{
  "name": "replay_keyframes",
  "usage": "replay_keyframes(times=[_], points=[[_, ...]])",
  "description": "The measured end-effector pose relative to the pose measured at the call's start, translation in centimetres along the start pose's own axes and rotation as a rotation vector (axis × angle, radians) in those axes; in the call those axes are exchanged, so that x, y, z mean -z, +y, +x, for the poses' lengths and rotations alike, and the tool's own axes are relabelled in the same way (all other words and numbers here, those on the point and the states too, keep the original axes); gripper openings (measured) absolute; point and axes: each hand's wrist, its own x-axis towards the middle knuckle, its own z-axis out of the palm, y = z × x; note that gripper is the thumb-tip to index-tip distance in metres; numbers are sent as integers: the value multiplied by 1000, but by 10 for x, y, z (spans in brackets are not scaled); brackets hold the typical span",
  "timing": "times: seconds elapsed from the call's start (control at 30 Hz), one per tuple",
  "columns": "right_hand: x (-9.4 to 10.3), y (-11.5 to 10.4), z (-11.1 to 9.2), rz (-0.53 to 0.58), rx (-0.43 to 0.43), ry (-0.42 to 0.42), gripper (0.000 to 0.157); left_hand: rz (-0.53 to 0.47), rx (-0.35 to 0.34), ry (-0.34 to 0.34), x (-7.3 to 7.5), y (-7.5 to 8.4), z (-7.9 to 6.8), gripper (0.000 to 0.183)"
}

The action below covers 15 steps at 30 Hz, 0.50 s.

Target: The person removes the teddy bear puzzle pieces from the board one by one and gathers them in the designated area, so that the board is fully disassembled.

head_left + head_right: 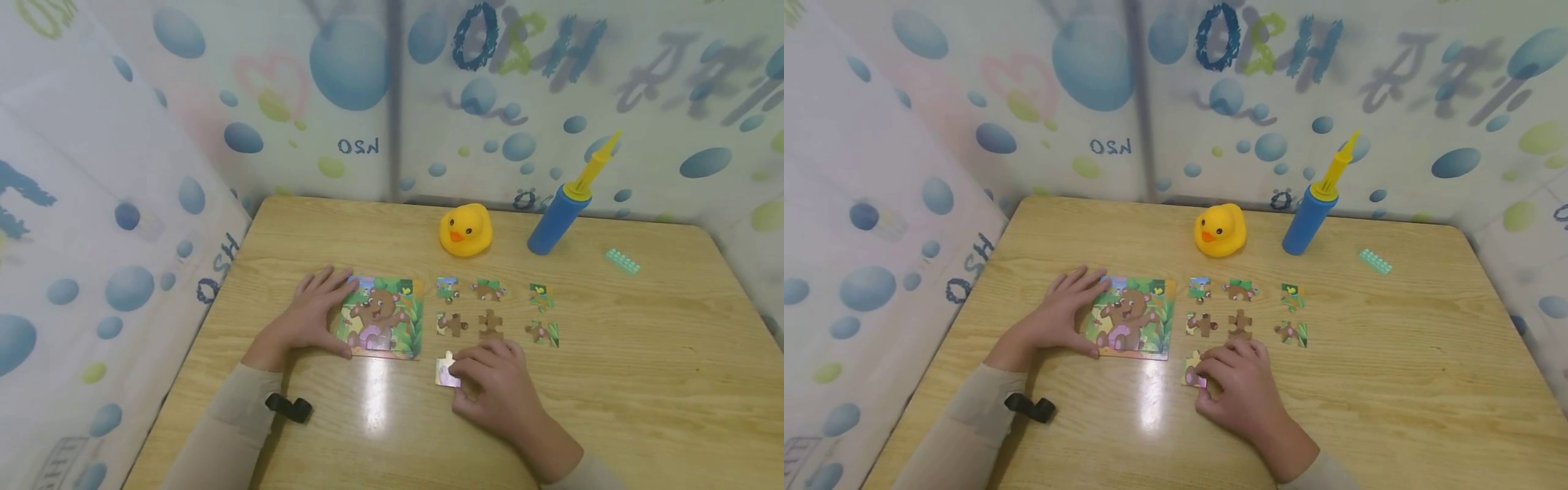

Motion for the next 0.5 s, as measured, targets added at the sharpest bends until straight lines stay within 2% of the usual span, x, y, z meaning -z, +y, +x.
replay_keyframes(times=[0.27,0.5], points=[[2,-1,1,-49,16,-8,17,0,1,0,-1,-2,-1,141],[-4,0,3,24,38,95,15,2,6,-6,0,0,-1,142]])
